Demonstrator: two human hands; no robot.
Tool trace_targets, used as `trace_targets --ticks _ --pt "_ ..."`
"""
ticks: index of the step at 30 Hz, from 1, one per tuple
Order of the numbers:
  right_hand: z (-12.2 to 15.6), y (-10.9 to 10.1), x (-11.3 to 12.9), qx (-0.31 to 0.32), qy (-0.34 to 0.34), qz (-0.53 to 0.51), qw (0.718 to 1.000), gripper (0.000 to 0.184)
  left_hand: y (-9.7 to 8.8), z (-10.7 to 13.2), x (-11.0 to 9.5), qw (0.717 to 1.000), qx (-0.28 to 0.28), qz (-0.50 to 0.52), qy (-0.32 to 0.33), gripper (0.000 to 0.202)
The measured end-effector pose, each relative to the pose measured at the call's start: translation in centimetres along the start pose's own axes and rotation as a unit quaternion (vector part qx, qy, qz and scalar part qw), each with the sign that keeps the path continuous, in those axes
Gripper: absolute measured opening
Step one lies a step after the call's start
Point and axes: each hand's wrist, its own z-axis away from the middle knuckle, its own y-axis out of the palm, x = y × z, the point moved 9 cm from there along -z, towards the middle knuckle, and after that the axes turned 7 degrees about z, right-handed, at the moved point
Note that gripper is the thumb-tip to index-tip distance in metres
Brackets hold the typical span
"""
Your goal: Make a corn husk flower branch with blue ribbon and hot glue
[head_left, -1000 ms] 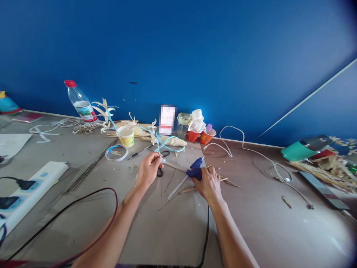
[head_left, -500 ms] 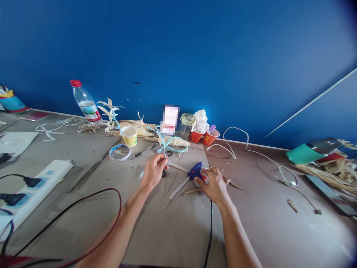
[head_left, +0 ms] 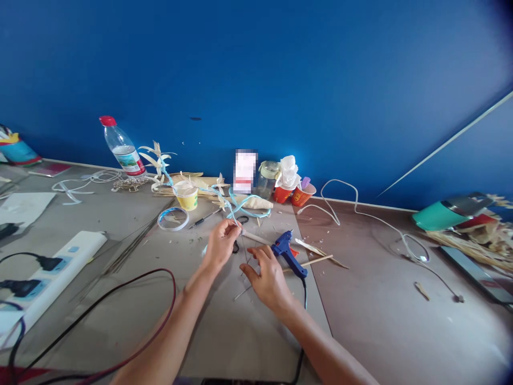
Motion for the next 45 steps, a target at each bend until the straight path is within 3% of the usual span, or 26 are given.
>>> trace_targets --ticks 2,7,17,23,32,37,45 --pt "-0.5 0.2 0.0 -0.003 -0.001 0.04 0.999 0.027 0.0 0.0 0.0 1.0 -0.003 0.01 -0.006 0.013" --pt "-1.3 -0.1 0.4 0.002 -0.001 0.087 0.996 0.004 -0.1 0.0 0.4 0.999 -0.009 0.047 -0.024 0.013" --pt "-1.3 0.6 1.2 0.015 -0.012 0.054 0.998 0.019 0.9 0.2 1.0 0.963 -0.007 0.251 -0.098 0.027" --pt "-1.4 0.7 1.7 0.049 -0.027 0.008 0.998 0.022 1.7 0.4 1.1 0.931 0.031 0.345 -0.119 0.029" --pt "-1.3 0.6 1.6 0.069 -0.042 -0.034 0.996 0.022 3.5 1.5 0.2 0.878 0.144 0.431 -0.15 0.025" --pt "-1.3 0.5 0.6 0.073 -0.004 -0.089 0.993 0.023 3.6 1.6 -0.4 0.874 0.163 0.435 -0.144 0.029" --pt "-1.1 0.6 -1.2 0.075 0.096 -0.214 0.969 0.021 2.8 1.1 0.9 0.89 0.119 0.411 -0.156 0.022"
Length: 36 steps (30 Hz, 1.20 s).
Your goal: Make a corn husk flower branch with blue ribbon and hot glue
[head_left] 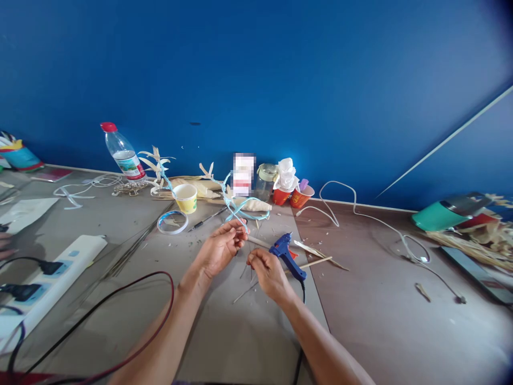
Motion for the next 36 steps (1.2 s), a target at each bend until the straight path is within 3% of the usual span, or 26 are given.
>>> trace_targets --ticks 5,13,19,28,31,36 --pt "-0.1 -0.3 -0.5 -0.007 0.037 -0.042 0.998 0.022 -0.2 0.1 -0.2 1.0 -0.013 0.019 -0.015 0.025" --pt "-0.1 -0.1 -0.9 0.007 0.052 -0.081 0.995 0.023 1.1 0.6 -0.5 0.994 0.043 0.079 -0.057 0.049" --pt "-0.1 0.6 -1.1 0.018 0.042 -0.086 0.995 0.023 0.6 0.2 -0.7 1.0 0.012 0.011 0.007 0.026" --pt "0.4 1.1 0.1 0.045 0.034 -0.066 0.996 0.022 0.3 0.2 -1.0 0.998 -0.003 -0.044 0.054 0.018" --pt "0.5 1.5 0.5 0.053 0.01 -0.033 0.998 0.022 0.5 0.3 -1.0 0.996 -0.004 -0.066 0.052 0.015" --pt "0.6 1.9 1.2 0.048 -0.049 0.063 0.996 0.024 0.2 0.5 -0.8 0.988 -0.051 -0.138 0.046 0.011"
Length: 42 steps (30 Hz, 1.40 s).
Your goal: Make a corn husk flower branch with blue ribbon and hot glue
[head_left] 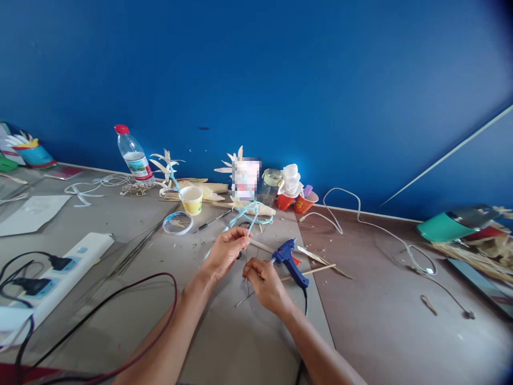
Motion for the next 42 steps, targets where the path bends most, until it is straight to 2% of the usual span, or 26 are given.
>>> trace_targets --ticks 7,11,14,18,24,28,30,33,38,42 --pt "0.0 -0.4 0.6 -0.009 -0.018 0.063 0.998 0.025 -0.4 -0.1 -0.7 0.999 0.002 -0.038 0.038 0.013" --pt "0.1 -0.6 0.5 -0.014 -0.02 0.057 0.998 0.024 -0.4 -0.1 -0.2 1.0 0.008 -0.016 -0.007 0.021" --pt "0.1 -1.0 0.5 -0.03 -0.026 0.057 0.998 0.025 -1.1 -0.1 -0.3 0.999 -0.027 0.016 -0.007 0.032" --pt "0.4 -1.6 1.1 -0.066 -0.053 0.086 0.993 0.024 -2.1 -0.5 -0.7 0.994 -0.069 0.085 0.009 0.035" --pt "1.2 -2.5 3.1 -0.131 -0.125 0.202 0.963 0.023 -3.6 -0.7 -2.0 0.979 -0.12 0.155 0.063 0.02" --pt "1.6 -2.3 3.9 -0.137 -0.152 0.263 0.943 0.024 -4.0 -0.6 -2.9 0.972 -0.138 0.165 0.094 0.013" --pt "1.6 -2.2 4.1 -0.126 -0.154 0.256 0.946 0.023 -4.0 -0.6 -3.2 0.972 -0.132 0.163 0.102 0.012" --pt "1.4 -2.5 4.0 -0.095 -0.139 0.195 0.966 0.019 -3.9 -0.5 -3.3 0.973 -0.125 0.167 0.097 0.013" --pt "1.1 -4.7 2.7 -0.099 -0.064 0.066 0.991 0.023 -2.7 -0.4 -3.0 0.983 -0.082 0.145 0.071 0.014" --pt "1.3 -6.5 3.4 -0.046 -0.059 0.082 0.994 0.033 -1.9 -0.2 -3.2 0.988 -0.058 0.118 0.076 0.015"
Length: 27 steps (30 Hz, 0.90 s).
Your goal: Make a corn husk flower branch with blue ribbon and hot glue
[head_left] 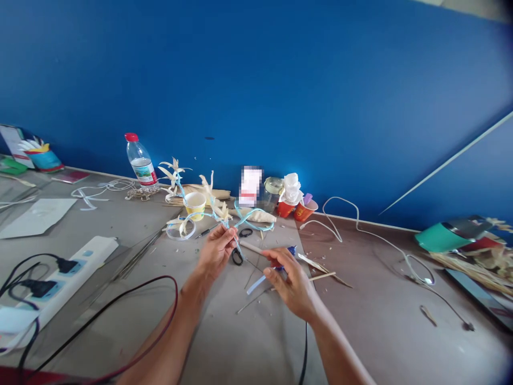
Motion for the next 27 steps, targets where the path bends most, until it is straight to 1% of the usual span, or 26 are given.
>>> trace_targets --ticks 2,4,6,7,8,10,12,14,15,16,18,19,21,23,27 --pt "0.0 -1.1 0.5 0.046 -0.007 0.027 0.999 0.035 0.2 0.0 0.0 1.0 0.004 -0.009 -0.001 0.016" --pt "-0.2 -2.2 1.0 0.073 -0.009 0.054 0.996 0.035 0.2 0.1 0.2 1.0 0.003 -0.026 -0.008 0.016" --pt "-0.7 -3.1 1.4 0.07 0.001 0.065 0.995 0.033 0.0 0.1 0.3 0.999 -0.002 -0.045 -0.013 0.015" --pt "-0.9 -3.2 1.4 0.062 0.011 0.065 0.996 0.032 0.0 0.1 0.3 0.999 -0.004 -0.053 -0.013 0.016" --pt "-1.2 -2.9 1.5 0.052 0.02 0.061 0.997 0.031 -0.1 0.1 0.3 0.998 -0.004 -0.059 -0.012 0.016" --pt "-1.8 -1.4 1.5 0.041 0.034 0.051 0.997 0.03 -0.2 0.1 0.4 0.997 -0.004 -0.075 -0.011 0.017" --pt "-2.1 1.2 1.7 0.04 0.034 0.045 0.998 0.033 -0.3 0.2 0.4 0.996 -0.01 -0.09 -0.008 0.017" --pt "-2.2 3.7 1.5 0.037 0.047 0.063 0.996 0.034 -0.4 0.3 0.4 0.995 -0.017 -0.101 -0.007 0.017" --pt "-2.2 4.7 1.4 0.036 0.054 0.079 0.995 0.027 -0.4 0.3 0.4 0.995 -0.015 -0.102 -0.007 0.016" --pt "-2.2 5.2 1.4 0.022 0.056 0.095 0.994 0.019 -0.3 0.3 0.5 0.995 -0.01 -0.101 -0.009 0.017" --pt "-2.2 5.1 1.6 -0.023 0.051 0.105 0.993 0.006 0.1 0.3 0.5 0.996 0.007 -0.09 -0.011 0.018" --pt "-2.2 4.8 1.7 -0.045 0.048 0.095 0.993 0.007 0.3 0.3 0.5 0.997 0.015 -0.08 -0.01 0.019" --pt "-2.1 3.9 1.6 -0.071 0.051 0.048 0.995 0.019 0.5 0.3 0.4 0.998 0.026 -0.055 -0.008 0.018" --pt "-2.1 3.4 1.1 -0.072 0.073 -0.014 0.995 0.027 0.7 0.4 0.4 0.999 0.037 -0.031 -0.013 0.015" --pt "-1.7 3.4 0.1 -0.063 0.113 -0.101 0.986 0.031 1.4 0.5 0.1 0.997 0.08 -0.002 -0.018 0.017"
